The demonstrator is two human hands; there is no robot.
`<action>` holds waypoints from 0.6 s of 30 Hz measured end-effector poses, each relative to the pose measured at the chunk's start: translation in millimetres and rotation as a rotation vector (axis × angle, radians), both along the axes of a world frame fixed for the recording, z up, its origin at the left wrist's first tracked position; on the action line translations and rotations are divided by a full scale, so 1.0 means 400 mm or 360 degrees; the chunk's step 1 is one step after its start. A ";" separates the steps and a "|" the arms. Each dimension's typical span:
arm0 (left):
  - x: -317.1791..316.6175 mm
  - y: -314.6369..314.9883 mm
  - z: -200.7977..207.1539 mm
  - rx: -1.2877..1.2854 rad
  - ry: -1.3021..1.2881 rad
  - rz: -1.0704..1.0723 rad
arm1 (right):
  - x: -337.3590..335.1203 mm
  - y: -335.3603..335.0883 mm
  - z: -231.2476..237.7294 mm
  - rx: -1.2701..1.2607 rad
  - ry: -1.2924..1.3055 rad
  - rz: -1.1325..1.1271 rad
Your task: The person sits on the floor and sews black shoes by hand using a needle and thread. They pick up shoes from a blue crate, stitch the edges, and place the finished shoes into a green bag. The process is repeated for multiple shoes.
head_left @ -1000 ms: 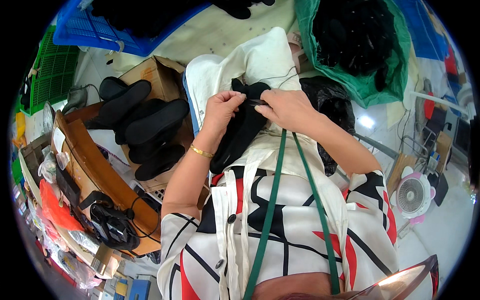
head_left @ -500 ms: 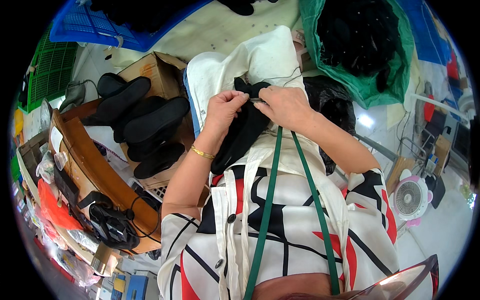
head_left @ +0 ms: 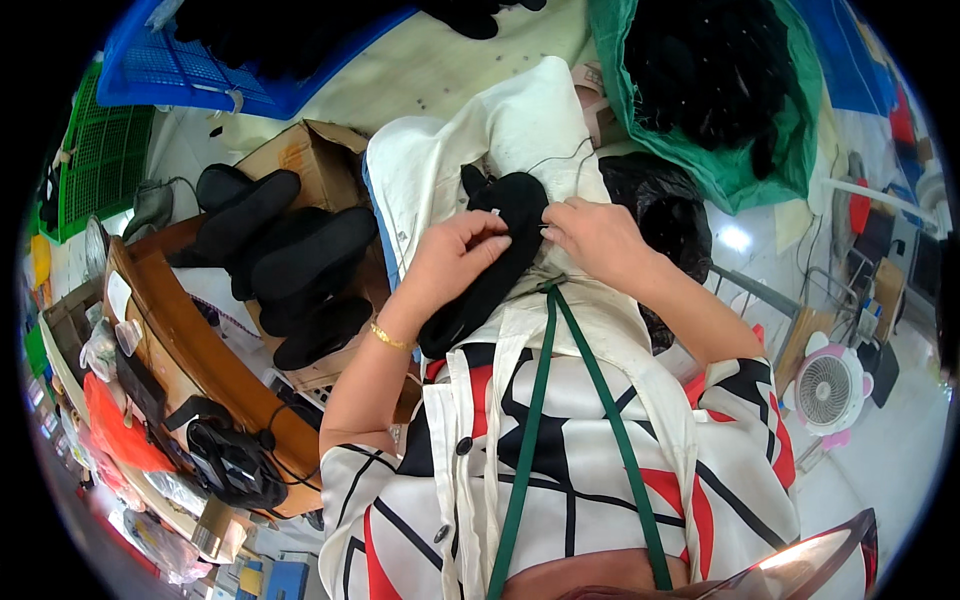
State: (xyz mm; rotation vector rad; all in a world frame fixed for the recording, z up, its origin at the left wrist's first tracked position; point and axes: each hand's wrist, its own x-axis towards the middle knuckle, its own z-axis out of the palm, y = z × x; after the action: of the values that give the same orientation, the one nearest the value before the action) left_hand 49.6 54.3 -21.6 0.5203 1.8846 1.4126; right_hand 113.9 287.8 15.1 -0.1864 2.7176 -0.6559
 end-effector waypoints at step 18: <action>0.052 0.010 0.125 -0.0320 0.0888 -0.0032 | -0.048 0.055 -0.051 -0.1484 -0.0207 -0.0728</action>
State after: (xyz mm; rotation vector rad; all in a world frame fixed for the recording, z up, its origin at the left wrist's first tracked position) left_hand 70.6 58.2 28.4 0.8971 2.4156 1.1157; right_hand 94.8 309.6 -5.3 0.2647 2.1228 -1.9407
